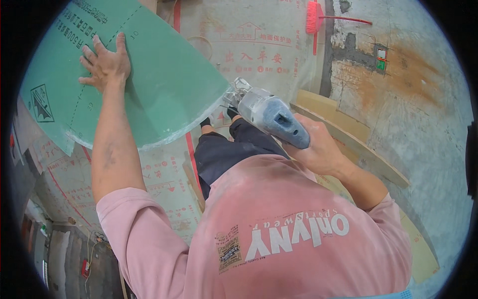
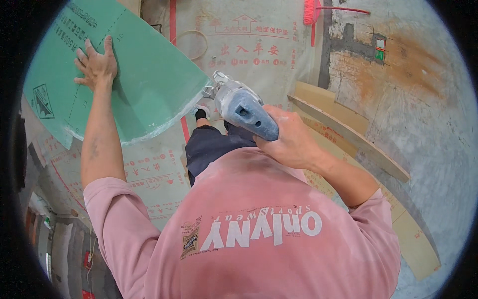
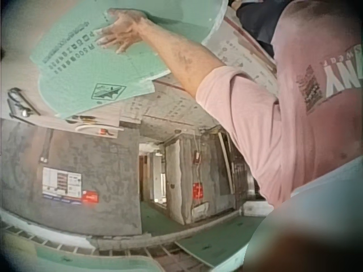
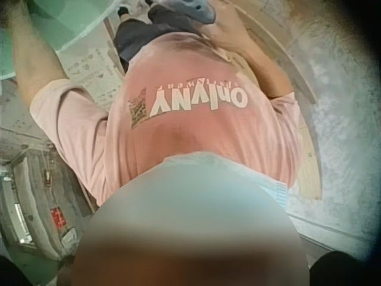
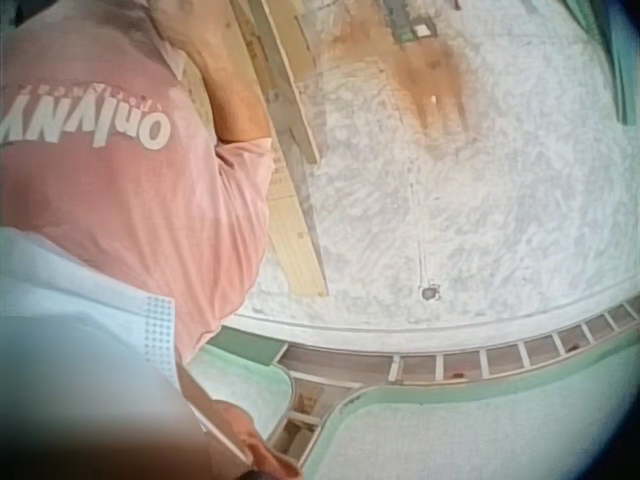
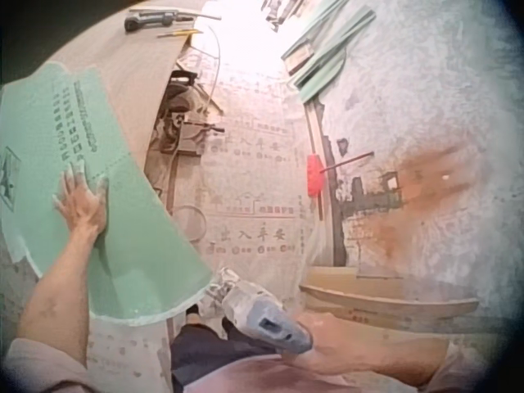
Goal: Cutting a green board along a curved line using a jigsaw.
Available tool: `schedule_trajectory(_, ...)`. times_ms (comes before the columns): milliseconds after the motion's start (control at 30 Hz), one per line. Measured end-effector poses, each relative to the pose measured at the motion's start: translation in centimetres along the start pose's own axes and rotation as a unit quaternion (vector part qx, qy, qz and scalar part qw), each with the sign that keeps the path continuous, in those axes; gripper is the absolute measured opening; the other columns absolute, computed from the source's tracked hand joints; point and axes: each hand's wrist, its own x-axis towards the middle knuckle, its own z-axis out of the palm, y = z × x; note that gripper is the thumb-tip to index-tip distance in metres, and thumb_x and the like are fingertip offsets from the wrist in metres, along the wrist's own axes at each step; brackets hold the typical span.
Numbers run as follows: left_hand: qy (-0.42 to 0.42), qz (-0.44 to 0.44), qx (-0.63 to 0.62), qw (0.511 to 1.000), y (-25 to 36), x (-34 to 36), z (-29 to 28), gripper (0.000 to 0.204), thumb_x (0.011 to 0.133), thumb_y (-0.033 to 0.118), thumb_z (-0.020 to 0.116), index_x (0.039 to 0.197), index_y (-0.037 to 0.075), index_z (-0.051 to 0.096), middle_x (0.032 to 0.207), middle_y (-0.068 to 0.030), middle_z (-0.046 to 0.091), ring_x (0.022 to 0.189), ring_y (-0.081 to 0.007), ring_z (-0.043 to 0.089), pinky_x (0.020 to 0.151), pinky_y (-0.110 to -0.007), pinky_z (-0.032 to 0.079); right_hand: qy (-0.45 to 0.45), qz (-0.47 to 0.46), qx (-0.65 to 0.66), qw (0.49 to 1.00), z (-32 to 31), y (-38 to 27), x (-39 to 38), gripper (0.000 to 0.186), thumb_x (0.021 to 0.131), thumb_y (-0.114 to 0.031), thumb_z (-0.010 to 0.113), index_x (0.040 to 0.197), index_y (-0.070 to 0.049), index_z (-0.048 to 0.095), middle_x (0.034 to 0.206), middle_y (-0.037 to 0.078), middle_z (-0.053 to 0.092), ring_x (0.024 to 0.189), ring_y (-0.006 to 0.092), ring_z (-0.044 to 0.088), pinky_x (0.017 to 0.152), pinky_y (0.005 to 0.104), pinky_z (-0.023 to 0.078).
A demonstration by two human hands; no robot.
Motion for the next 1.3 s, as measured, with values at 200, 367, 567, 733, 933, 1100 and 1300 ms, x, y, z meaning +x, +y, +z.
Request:
schedule_trajectory(200, -0.007, 0.005, 0.002, 1.0, 0.3, 0.0, -0.2, 0.089, 0.095, 0.079, 0.039, 0.164, 0.025, 0.026, 0.172, -0.0134, 0.02, 0.159, -0.0335, 0.013, 0.121, -0.072, 0.006, 0.026, -0.027, -0.016, 0.999, 0.5, 0.7, 0.4, 0.033, 0.083, -0.011, 0.071, 0.114, -0.001, 0.065, 0.096, 0.021, 0.07, 0.087, 0.0392, 0.067, 0.081, 0.0428, 0.052)
schedule_trajectory(367, -0.004, 0.003, 0.004, 1.0, 0.1, -0.1, -0.3, 0.089, 0.095, 0.079, 0.039, 0.164, 0.025, 0.026, 0.172, -0.0135, 0.02, 0.159, -0.0337, 0.014, 0.121, -0.071, 0.006, 0.024, -0.008, -0.018, 1.0, 0.5, 0.3, 0.4, 0.033, 0.082, -0.011, 0.073, 0.113, -0.002, 0.066, 0.093, 0.019, 0.069, 0.084, 0.0382, 0.067, 0.08, 0.0416, 0.052)
schedule_trajectory(567, -0.006, 0.004, 0.004, 1.0, 0.2, 0.0, -0.2, 0.09, 0.095, 0.08, 0.039, 0.164, 0.025, 0.026, 0.172, -0.0136, 0.02, 0.159, -0.0336, 0.014, 0.121, -0.071, 0.007, 0.018, -0.019, -0.017, 1.0, 0.0, 0.4, 1.0, 0.03, 0.083, -0.011, 0.075, 0.11, -0.003, 0.066, 0.09, 0.018, 0.069, 0.083, 0.0373, 0.068, 0.078, 0.0411, 0.053)
schedule_trajectory(733, 0.005, 0.007, -0.006, 1.0, -0.2, 0.0, 0.2, 0.091, 0.093, 0.083, 0.037, 0.165, 0.027, 0.026, 0.172, -0.0115, 0.02, 0.159, -0.0331, 0.013, 0.12, -0.072, 0.008, 0.023, -0.013, -0.023, 0.999, 0.2, 0.5, 1.1, 0.028, 0.083, -0.011, 0.075, 0.108, -0.003, 0.066, 0.089, 0.019, 0.069, 0.082, 0.0383, 0.068, 0.077, 0.0416, 0.053)
schedule_trajectory(933, -0.008, 0.0, 0.005, 1.0, 0.0, -0.1, -0.4, 0.091, 0.094, 0.081, 0.039, 0.165, 0.024, 0.025, 0.172, -0.013, 0.02, 0.16, -0.0328, 0.012, 0.122, -0.071, 0.006, 0.004, 0.004, -0.022, 1.0, 0.6, 0.5, 0.8, 0.027, 0.085, -0.008, 0.073, 0.11, -0.003, 0.065, 0.091, 0.018, 0.069, 0.081, 0.0337, 0.066, 0.078, 0.0389, 0.053)
schedule_trajectory(1100, -0.012, -0.004, -0.002, 1.0, 0.2, -0.2, -0.5, 0.091, 0.094, 0.081, 0.039, 0.164, 0.024, 0.027, 0.172, -0.0128, 0.02, 0.16, -0.0324, 0.012, 0.123, -0.07, 0.006, -0.006, 0.0, -0.021, 1.0, 0.4, 0.5, 1.0, 0.029, 0.086, -0.005, 0.071, 0.114, -0.004, 0.065, 0.094, 0.014, 0.069, 0.082, 0.0268, 0.066, 0.081, 0.0362, 0.053)
schedule_trajectory(1300, -0.01, -0.002, 0.005, 1.0, 0.2, -0.2, -0.6, 0.091, 0.094, 0.082, 0.039, 0.164, 0.025, 0.027, 0.172, -0.0131, 0.021, 0.16, -0.0325, 0.012, 0.123, -0.07, 0.007, 0.001, -0.017, -0.021, 1.0, 0.7, 0.7, 1.0, 0.028, 0.085, -0.004, 0.072, 0.112, -0.004, 0.065, 0.093, 0.013, 0.069, 0.083, 0.0258, 0.066, 0.08, 0.036, 0.053)
